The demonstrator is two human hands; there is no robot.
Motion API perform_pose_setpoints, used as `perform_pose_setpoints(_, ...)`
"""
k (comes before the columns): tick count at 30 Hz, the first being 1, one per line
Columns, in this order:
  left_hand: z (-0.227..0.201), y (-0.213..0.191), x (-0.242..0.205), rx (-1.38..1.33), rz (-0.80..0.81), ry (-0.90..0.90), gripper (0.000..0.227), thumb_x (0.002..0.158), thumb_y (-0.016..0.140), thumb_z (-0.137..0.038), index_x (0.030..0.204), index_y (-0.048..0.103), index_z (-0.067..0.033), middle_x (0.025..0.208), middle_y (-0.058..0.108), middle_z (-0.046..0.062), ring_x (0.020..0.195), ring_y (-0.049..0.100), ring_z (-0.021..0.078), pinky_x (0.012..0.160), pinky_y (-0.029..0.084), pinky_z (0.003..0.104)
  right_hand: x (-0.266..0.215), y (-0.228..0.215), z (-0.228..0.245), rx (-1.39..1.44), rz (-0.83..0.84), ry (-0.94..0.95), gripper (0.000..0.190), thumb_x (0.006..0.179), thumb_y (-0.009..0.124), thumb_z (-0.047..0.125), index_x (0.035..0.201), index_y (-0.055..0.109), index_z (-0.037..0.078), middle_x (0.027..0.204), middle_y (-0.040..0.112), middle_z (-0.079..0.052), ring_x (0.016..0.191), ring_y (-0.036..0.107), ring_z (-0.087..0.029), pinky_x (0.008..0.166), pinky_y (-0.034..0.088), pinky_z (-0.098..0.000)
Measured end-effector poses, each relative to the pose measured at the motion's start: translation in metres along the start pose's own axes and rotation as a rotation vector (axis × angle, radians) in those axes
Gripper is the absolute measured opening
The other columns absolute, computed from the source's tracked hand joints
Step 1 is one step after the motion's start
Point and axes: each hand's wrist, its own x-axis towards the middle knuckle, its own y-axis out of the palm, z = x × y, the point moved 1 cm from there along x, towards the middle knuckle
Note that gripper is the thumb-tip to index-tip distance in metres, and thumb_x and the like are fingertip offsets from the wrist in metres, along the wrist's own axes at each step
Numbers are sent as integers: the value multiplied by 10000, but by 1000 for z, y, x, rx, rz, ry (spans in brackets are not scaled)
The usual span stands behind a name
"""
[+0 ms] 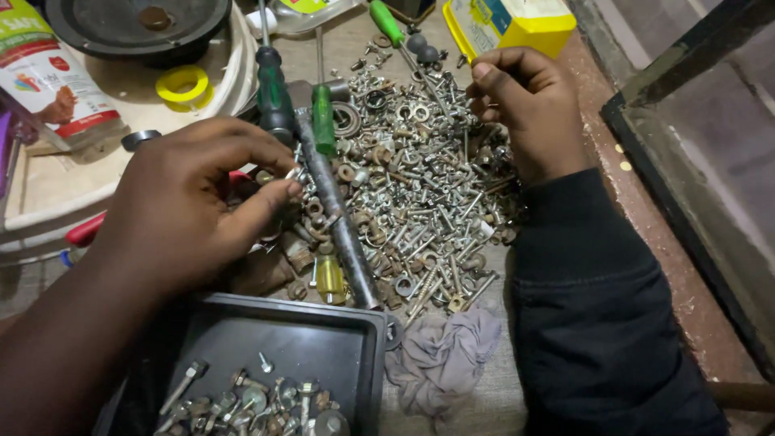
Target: The person sorts through a large pile of mixed metal fasteners on a table, picking up individual items like bolts, nuts, and washers. They examine the items in their hands and place selected pieces into a black tray positioned in front of them.
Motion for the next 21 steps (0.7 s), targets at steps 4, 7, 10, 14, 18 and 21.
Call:
perform_pose_setpoints(4,-3,-4,0,-44,-38,68,189,902,760,-135,1058,767,-29,1066,744,133,958,701,256,826,522,399,1,2,-3,3,5,23,91,988,704,134,1060,684,82,887,695,-48,688,619,-74,580,515,-146)
perform_pose_setpoints(7,-5,-3,2,-97,-50,86,167,937,722,-143,1057,765,-35,1043,743,107,920,703,225,750,517,345,2,-2,-4,-47,-4,23,98,990,703,167,1055,681,98,897,695,-32,726,637,-85,600,488,-159)
perform_pose_setpoints(10,-5,-3,1,-80,-18,11,164,929,718,-178,1040,765,-66,1023,749,77,821,678,192,570,462,323,2,-7,-3,16,-55,59,65,979,707,108,1032,689,76,836,681,-49,642,591,-83,554,457,-162)
perform_pose_setpoints(14,-5,-3,1,-62,-34,50,130,885,804,-159,986,761,-89,973,746,49,819,668,172,590,453,311,-1,-23,2,-51,-224,41,79,958,729,181,983,682,123,819,690,-53,619,580,-72,544,457,-164)
perform_pose_setpoints(18,-3,-2,1,-14,0,-21,161,847,812,-178,990,769,-118,981,761,37,880,700,183,706,485,336,-7,-39,9,80,-360,-29,185,935,758,299,873,647,164,797,677,-67,614,586,-107,562,476,-220)
perform_pose_setpoints(21,-1,-1,1,46,16,-20,154,871,787,-211,998,767,-128,976,759,30,825,686,200,644,465,352,-7,-43,5,260,-387,-137,180,956,744,273,876,650,144,799,696,-74,626,592,-111,557,448,-215)
